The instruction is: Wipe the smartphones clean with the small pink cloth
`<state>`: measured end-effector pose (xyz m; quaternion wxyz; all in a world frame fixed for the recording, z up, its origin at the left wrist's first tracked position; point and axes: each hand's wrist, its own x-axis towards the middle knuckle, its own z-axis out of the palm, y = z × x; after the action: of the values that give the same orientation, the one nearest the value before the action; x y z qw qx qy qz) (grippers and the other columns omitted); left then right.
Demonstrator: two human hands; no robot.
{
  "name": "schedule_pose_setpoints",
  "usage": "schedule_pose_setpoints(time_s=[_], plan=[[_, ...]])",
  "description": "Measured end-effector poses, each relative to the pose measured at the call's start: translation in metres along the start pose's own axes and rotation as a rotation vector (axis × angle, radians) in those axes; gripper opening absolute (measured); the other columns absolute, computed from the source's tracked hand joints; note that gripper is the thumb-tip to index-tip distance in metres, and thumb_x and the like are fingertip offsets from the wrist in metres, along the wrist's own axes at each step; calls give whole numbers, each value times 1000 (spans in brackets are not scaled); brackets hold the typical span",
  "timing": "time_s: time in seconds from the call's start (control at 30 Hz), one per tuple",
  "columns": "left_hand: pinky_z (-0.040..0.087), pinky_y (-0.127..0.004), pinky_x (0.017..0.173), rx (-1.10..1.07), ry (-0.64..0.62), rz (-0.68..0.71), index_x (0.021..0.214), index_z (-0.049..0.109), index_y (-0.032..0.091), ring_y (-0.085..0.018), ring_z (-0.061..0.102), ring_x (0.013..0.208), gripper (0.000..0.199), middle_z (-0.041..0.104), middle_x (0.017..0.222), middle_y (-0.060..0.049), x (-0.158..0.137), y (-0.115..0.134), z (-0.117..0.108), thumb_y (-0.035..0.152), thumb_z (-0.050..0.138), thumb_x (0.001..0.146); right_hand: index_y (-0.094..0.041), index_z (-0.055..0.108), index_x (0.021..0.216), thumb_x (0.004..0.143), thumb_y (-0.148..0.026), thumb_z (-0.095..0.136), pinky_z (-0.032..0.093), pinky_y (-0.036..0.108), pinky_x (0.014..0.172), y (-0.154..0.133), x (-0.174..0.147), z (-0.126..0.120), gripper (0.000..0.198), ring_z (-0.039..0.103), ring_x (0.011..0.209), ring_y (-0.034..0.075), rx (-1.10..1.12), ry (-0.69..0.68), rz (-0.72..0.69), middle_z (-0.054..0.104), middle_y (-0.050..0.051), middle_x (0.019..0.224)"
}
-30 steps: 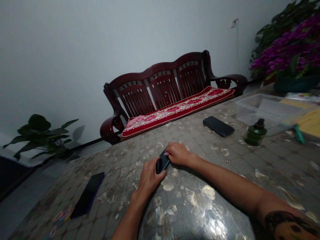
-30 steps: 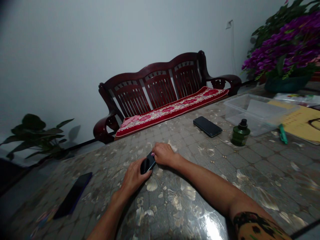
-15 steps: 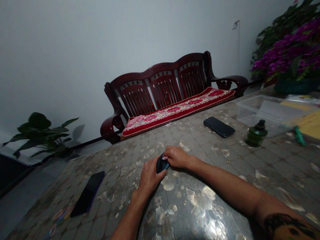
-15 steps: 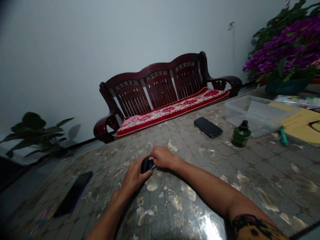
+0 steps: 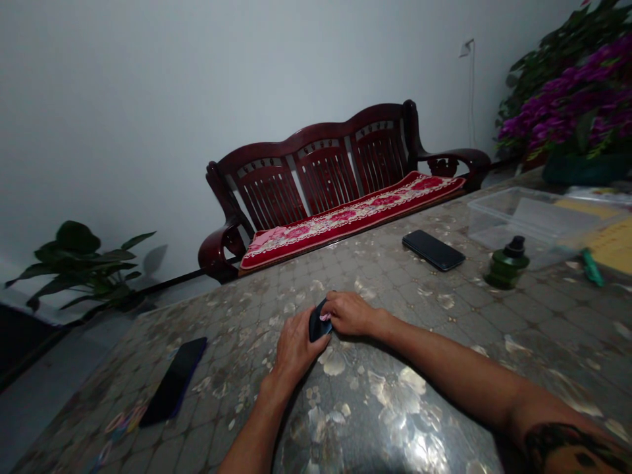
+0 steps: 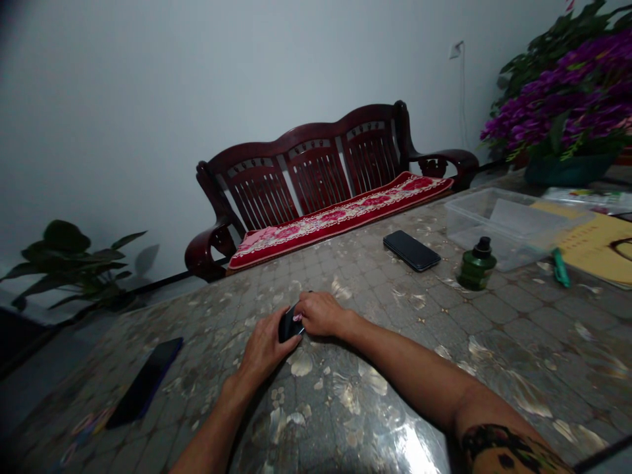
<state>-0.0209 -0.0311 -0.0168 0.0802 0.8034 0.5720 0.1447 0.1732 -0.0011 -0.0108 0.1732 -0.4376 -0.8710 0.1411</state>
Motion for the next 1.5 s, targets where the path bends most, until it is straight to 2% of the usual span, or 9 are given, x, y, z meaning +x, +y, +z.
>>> schedule_pose_setpoints(time_s=[0.2, 0.3, 0.47, 0.63, 0.73, 0.93, 1.07, 1.27, 1.5], plan=[[46, -41, 101, 39, 5, -40, 136, 55, 18, -32, 61, 117, 59, 68, 125, -12, -3, 9, -3, 33, 71, 81, -20, 77, 103, 94, -21, 48, 44, 28, 80, 21, 2, -10, 31, 65, 98, 23, -101, 96, 241, 70, 11, 106], [46, -41, 102, 54, 16, -58, 135, 56, 17, -31, 61, 116, 57, 68, 125, -12, -3, 11, -2, 31, 71, 82, -20, 77, 103, 92, -19, 50, 44, 28, 79, 20, 0, -6, 29, 65, 97, 22, -76, 93, 197, 70, 10, 105], [46, -38, 101, 73, 42, -81, 134, 57, 18, -29, 62, 115, 56, 68, 125, -11, -4, 14, 2, 30, 73, 82, -23, 78, 102, 88, -18, 57, 43, 24, 75, 6, 0, 1, 26, 66, 91, 19, 81, -1, -36, 72, 4, 101], [44, -42, 103, 80, 63, -130, 138, 54, 13, -33, 60, 118, 61, 65, 130, -15, -4, 16, 5, 34, 72, 84, -24, 78, 104, 92, -20, 53, 42, 25, 75, 12, 2, -3, 28, 66, 94, 19, 80, 67, 118, 71, 6, 104], [42, -44, 106, 13, -14, -108, 140, 53, 13, -34, 57, 122, 66, 63, 133, -15, -4, 10, 0, 35, 75, 81, -23, 77, 105, 94, -20, 50, 42, 26, 76, 22, 2, -5, 29, 65, 96, 20, 21, 122, 255, 70, 7, 106], [34, -43, 115, -199, -295, 32, 146, 52, 20, -34, 47, 136, 85, 53, 147, -12, -2, -20, -18, 20, 83, 66, -23, 76, 107, 94, -20, 50, 42, 27, 77, 29, 3, -3, 29, 64, 97, 21, -38, 146, 291, 69, 8, 107], [34, -45, 115, -252, -281, 58, 139, 60, 24, -34, 49, 133, 78, 57, 142, -10, 0, -31, -19, 14, 82, 65, -21, 77, 103, 91, -17, 52, 41, 27, 75, 22, 2, 2, 28, 64, 93, 20, -15, 143, 212, 70, 8, 103], [44, -42, 103, -279, -248, 85, 129, 67, 22, -31, 59, 113, 72, 66, 120, -9, 2, -23, -18, 14, 87, 60, -22, 79, 99, 85, -16, 61, 40, 25, 70, 5, -1, 6, 24, 62, 83, 17, 89, 16, -123, 69, 5, 96], [49, -35, 89, -288, -182, -16, 127, 67, 22, -25, 62, 95, 66, 63, 106, -6, -3, -1, -14, 16, 85, 63, -22, 77, 106, 90, -15, 52, 41, 26, 72, 22, 4, 2, 31, 64, 89, 19, 29, 166, 196, 70, 7, 102]])
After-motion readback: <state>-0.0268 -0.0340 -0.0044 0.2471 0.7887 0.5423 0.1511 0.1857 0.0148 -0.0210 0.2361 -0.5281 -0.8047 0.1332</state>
